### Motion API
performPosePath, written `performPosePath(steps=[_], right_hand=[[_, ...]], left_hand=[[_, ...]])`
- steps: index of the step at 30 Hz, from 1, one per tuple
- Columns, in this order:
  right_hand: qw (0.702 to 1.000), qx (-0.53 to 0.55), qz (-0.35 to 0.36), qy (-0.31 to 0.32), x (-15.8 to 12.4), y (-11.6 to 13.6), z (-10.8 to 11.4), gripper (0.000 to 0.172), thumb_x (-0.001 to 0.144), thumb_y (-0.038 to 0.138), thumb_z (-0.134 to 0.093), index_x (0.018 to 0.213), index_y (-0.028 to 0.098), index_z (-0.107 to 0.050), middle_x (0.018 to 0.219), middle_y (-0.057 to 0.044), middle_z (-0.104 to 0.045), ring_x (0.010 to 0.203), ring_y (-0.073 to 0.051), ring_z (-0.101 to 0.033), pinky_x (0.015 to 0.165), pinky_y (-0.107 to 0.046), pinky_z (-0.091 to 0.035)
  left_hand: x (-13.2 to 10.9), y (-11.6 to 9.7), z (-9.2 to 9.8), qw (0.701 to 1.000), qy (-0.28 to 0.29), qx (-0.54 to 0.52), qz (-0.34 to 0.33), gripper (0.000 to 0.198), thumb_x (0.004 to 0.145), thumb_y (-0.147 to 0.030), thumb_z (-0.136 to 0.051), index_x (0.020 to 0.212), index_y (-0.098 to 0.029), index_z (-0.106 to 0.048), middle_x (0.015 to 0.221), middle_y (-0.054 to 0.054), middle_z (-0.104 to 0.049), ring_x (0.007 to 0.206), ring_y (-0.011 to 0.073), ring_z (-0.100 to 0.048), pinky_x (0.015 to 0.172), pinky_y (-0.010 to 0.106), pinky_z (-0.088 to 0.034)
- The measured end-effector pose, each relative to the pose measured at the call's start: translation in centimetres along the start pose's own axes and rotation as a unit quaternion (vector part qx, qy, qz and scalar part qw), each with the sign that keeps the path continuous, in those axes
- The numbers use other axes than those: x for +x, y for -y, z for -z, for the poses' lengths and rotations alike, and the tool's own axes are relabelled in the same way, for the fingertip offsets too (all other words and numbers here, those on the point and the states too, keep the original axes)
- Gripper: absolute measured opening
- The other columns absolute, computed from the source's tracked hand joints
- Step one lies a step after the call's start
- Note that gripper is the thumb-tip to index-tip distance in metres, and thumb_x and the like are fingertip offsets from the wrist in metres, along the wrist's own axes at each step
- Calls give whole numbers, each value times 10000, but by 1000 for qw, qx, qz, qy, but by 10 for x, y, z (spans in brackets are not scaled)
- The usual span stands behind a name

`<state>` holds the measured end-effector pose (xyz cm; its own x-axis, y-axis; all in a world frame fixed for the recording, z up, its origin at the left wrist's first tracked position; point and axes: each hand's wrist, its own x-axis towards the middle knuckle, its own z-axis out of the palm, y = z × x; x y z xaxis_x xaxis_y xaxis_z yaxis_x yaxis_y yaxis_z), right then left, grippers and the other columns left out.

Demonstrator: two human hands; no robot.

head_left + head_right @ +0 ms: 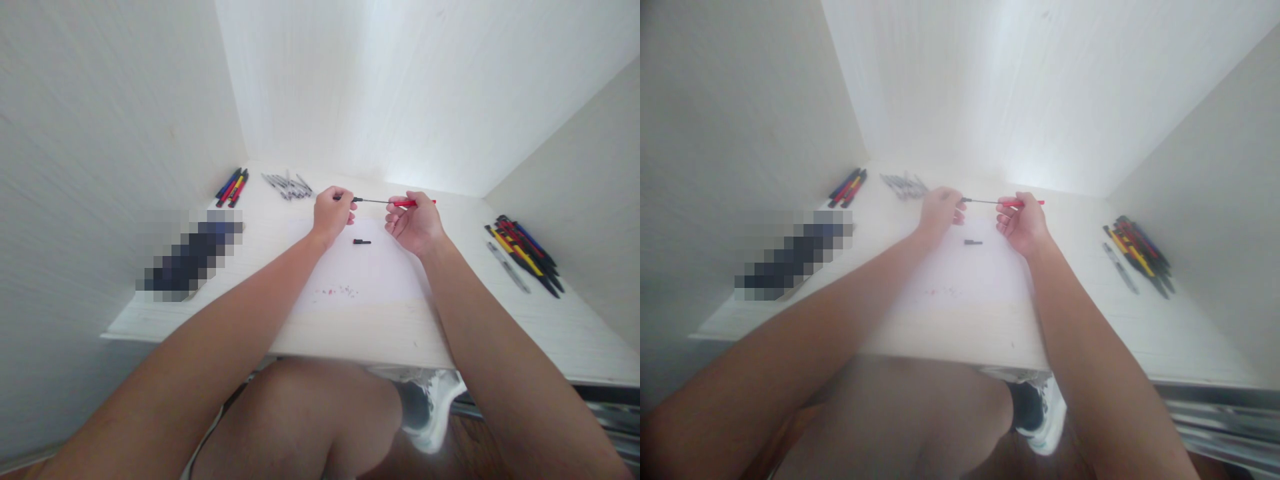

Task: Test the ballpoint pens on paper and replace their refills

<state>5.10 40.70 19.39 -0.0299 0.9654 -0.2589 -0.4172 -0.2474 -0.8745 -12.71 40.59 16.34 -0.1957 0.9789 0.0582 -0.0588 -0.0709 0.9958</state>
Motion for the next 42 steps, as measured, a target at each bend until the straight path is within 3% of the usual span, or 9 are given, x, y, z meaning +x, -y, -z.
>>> performPosePath(steps=[10, 20, 33, 42], right_hand=[[1000, -6, 5, -1, 0, -3, 0, 174, 940, 247, -570, 791, 163, -601, 597, 25, -561, 445, -69, -468, 431, -188, -428], [1000, -10, 3, 20, -1, -2, 0, 124, 923, 194, -586, 806, 159, -603, 600, 36, -580, 436, -63, -492, 423, -183, -452], [1000, -6, -4, 29, 4, -5, 4, 131, 922, 128, -605, 792, 139, -600, 599, 26, -593, 449, -52, -510, 425, -162, -468], [999, 39, -18, 16, 5, -5, 3, 155, 931, 102, -579, 784, 149, -569, 592, 18, -566, 472, -52, -518, 449, -149, -484]], left_hand=[[-3, -4, 0, 998, -8, -61, 13, 74, 917, -169, -563, 859, -176, -609, 732, 11, -670, 501, 93, -580, 486, 209, -484], [1, 0, 4, 993, 9, -115, 28, 45, 873, -188, -594, 869, -165, -633, 788, 27, -675, 542, 111, -596, 505, 238, -515], [0, 2, 3, 999, -26, -36, -25, 71, 892, -203, -587, 850, -181, -640, 818, 27, -675, 541, 98, -589, 478, 205, -486], [1, 2, 3, 999, -33, -33, -22, 81, 888, -201, -579, 825, -182, -625, 805, 23, -671, 533, 98, -576, 484, 211, -489]])
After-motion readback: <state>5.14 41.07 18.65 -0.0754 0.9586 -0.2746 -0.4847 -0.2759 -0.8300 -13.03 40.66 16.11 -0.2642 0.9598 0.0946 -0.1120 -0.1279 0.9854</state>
